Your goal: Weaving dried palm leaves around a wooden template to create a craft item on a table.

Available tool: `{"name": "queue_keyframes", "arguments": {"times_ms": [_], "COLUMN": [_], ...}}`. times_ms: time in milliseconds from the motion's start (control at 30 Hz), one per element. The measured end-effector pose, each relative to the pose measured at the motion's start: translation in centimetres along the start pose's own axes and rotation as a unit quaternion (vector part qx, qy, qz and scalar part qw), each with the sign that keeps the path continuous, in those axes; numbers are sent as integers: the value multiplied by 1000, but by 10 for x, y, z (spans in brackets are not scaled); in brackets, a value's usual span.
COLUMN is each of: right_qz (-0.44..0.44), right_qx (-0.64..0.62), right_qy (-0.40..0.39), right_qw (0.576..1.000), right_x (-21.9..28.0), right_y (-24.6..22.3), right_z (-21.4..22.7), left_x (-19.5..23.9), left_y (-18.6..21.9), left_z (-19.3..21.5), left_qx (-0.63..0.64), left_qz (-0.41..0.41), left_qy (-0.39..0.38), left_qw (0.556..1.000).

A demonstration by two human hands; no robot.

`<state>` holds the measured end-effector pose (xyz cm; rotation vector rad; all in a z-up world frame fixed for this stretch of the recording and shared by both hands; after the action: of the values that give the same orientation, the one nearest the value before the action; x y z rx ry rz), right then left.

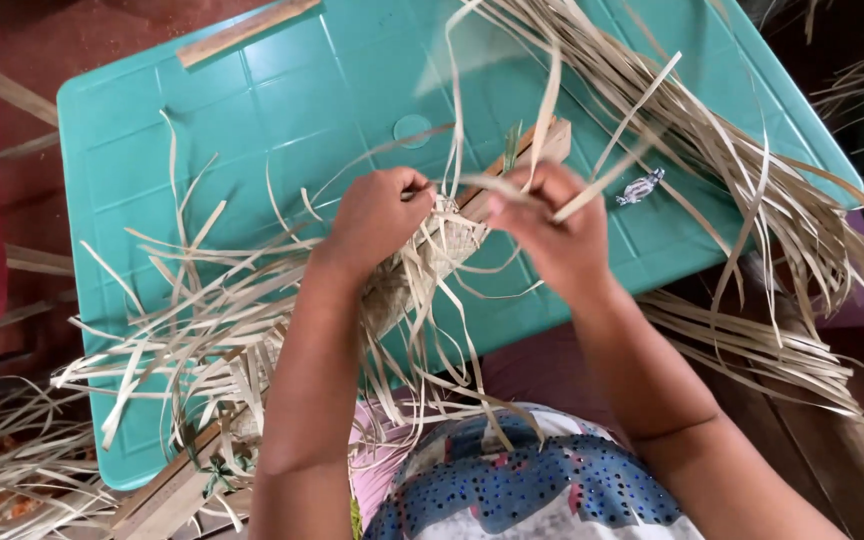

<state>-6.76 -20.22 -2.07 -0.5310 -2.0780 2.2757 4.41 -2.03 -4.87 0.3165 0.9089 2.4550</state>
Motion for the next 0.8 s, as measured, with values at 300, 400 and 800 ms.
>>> {"name": "queue_keyframes", "arguments": {"times_ms": [300, 400, 800], "right_qz": [-176, -208, -204], "right_qx": [360, 357, 184], "right_qy": [-73, -69, -66], "right_qw": [913, 908, 959], "right_x": [-9, -16, -9], "right_y": [54, 105, 83], "right_z": [-43, -39, -39], "left_x": [-29, -30, -39], "left_y": [8, 30, 14], "left_z": [-2, 7, -2], "left_qx": [-163, -180, -171], "left_qz": [-30, -33, 3], "left_qy": [-69, -105, -138], "left_qw": [984, 977, 976]}}
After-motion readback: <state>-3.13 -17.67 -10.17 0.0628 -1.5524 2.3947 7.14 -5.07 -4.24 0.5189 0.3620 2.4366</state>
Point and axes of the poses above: each hand's wrist, its own x-axis away from the middle knuckle, its own z-axis out of the back of the hand, y = z × x, the point moved 5 cm from there along -x, towards the middle knuckle, and after that the axes turned 7 degrees about -z, right-handed, at the moved point
